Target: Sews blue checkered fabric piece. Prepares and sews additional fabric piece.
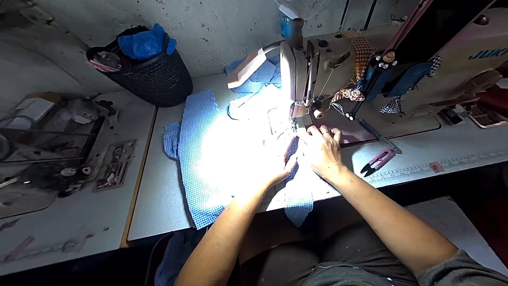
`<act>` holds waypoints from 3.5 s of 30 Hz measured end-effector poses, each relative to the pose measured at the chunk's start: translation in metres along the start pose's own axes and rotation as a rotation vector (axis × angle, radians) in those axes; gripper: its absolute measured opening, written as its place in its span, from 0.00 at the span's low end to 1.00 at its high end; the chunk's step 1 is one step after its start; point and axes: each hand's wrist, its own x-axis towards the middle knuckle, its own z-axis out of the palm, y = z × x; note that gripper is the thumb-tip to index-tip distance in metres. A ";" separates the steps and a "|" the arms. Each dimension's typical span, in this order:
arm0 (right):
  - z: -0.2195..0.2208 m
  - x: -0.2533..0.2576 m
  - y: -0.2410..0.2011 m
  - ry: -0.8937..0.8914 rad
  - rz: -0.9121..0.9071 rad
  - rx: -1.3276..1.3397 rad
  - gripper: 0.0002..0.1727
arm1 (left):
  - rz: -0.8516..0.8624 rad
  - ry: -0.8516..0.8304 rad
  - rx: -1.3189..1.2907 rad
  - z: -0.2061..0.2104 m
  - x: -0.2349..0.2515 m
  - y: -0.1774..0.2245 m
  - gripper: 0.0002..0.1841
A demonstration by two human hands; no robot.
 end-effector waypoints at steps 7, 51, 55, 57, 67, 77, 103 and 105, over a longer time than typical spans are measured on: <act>-0.006 -0.001 0.006 -0.059 0.019 0.067 0.16 | -0.030 -0.001 0.019 0.000 -0.001 0.002 0.29; -0.081 -0.049 0.213 0.402 0.455 -0.133 0.16 | -0.058 -0.001 0.028 -0.008 0.006 -0.005 0.25; -0.080 -0.048 0.213 0.359 0.471 -0.181 0.12 | -0.062 -0.001 0.023 -0.006 0.006 -0.005 0.25; -0.080 -0.047 0.212 0.350 0.478 -0.186 0.12 | -0.056 -0.007 0.032 -0.005 0.005 -0.006 0.25; -0.080 -0.048 0.208 0.386 0.474 -0.195 0.18 | -0.022 0.000 0.013 -0.003 0.000 -0.007 0.26; -0.079 -0.048 0.208 0.402 0.432 -0.188 0.34 | -0.036 -0.002 0.003 -0.004 0.001 -0.005 0.26; -0.030 -0.110 -0.008 -0.222 -0.314 0.392 0.23 | -0.402 0.034 -0.047 -0.010 -0.014 0.049 0.28; -0.033 -0.123 -0.010 -0.174 -0.335 0.493 0.22 | -0.531 0.095 -0.139 -0.010 -0.022 0.066 0.32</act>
